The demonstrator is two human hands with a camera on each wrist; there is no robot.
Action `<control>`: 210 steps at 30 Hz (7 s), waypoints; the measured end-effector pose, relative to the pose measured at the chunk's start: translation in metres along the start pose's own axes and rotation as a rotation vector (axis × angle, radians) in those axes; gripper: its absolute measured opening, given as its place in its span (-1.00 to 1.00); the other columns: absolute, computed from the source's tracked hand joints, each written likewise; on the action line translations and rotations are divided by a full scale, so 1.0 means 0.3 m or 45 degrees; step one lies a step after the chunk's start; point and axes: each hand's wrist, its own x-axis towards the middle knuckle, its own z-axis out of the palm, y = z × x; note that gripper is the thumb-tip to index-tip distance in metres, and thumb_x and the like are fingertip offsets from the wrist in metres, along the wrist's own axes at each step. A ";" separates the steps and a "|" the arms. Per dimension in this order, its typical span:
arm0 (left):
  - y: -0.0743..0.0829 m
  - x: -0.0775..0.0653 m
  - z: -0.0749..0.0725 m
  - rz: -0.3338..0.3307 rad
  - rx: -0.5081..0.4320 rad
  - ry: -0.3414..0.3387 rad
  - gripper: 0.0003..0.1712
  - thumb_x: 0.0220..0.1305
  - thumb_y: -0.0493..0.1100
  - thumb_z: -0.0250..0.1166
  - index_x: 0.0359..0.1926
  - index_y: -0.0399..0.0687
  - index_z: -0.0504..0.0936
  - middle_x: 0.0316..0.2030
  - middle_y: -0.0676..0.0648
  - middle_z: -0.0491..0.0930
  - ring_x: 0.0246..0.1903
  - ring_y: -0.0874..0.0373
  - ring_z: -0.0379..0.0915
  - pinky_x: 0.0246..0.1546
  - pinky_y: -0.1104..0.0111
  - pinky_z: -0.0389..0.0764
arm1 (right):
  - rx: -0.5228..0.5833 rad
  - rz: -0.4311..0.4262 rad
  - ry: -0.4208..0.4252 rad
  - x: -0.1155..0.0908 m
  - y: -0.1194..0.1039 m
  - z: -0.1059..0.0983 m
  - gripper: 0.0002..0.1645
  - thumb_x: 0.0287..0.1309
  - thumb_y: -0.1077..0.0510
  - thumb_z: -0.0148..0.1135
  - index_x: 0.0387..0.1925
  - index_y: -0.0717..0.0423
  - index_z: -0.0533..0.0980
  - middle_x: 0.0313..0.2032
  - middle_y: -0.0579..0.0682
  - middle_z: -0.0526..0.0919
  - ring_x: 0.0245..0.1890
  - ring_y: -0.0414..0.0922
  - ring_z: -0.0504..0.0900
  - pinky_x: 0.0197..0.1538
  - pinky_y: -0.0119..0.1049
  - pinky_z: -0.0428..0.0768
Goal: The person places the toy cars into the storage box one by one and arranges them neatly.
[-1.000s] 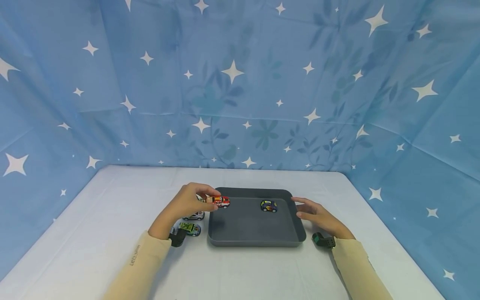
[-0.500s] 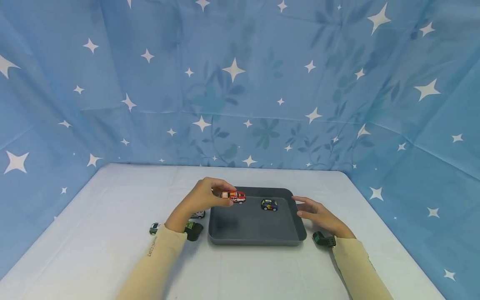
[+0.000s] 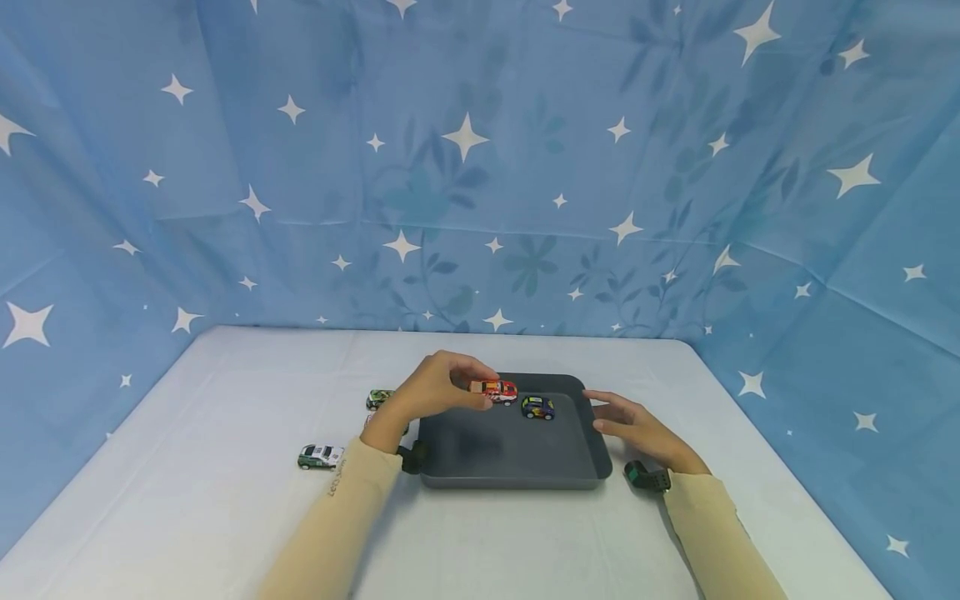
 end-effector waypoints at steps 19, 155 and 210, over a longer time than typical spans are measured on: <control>-0.027 0.097 0.116 -0.007 0.012 -0.043 -0.62 0.26 -0.24 0.62 0.10 -0.13 0.84 0.02 -0.04 0.82 0.07 0.00 0.72 0.11 0.20 0.70 | 0.010 0.002 -0.002 0.002 -0.006 0.000 -0.22 0.56 0.07 0.26 0.63 0.24 0.25 0.51 0.45 0.35 0.47 0.45 0.38 0.39 0.56 0.29; 0.018 -0.064 0.012 0.076 0.156 -0.139 -0.65 0.42 -0.21 0.50 0.19 -0.09 0.77 0.07 -0.04 0.78 -0.02 0.17 0.65 0.09 0.27 0.68 | -0.023 0.030 0.031 0.009 0.002 0.013 -0.21 0.56 0.02 0.27 0.63 0.22 0.27 0.48 0.41 0.42 0.45 0.39 0.44 0.40 0.57 0.28; -0.193 -0.380 -0.334 -0.066 0.094 0.054 -0.46 0.43 -0.22 0.47 0.34 -0.36 0.62 0.21 -0.29 0.69 0.12 -0.08 0.67 0.20 0.20 0.66 | -0.049 0.050 0.026 0.000 -0.020 0.015 -0.19 0.55 0.03 0.27 0.64 0.22 0.24 0.51 0.43 0.37 0.46 0.40 0.43 0.38 0.56 0.31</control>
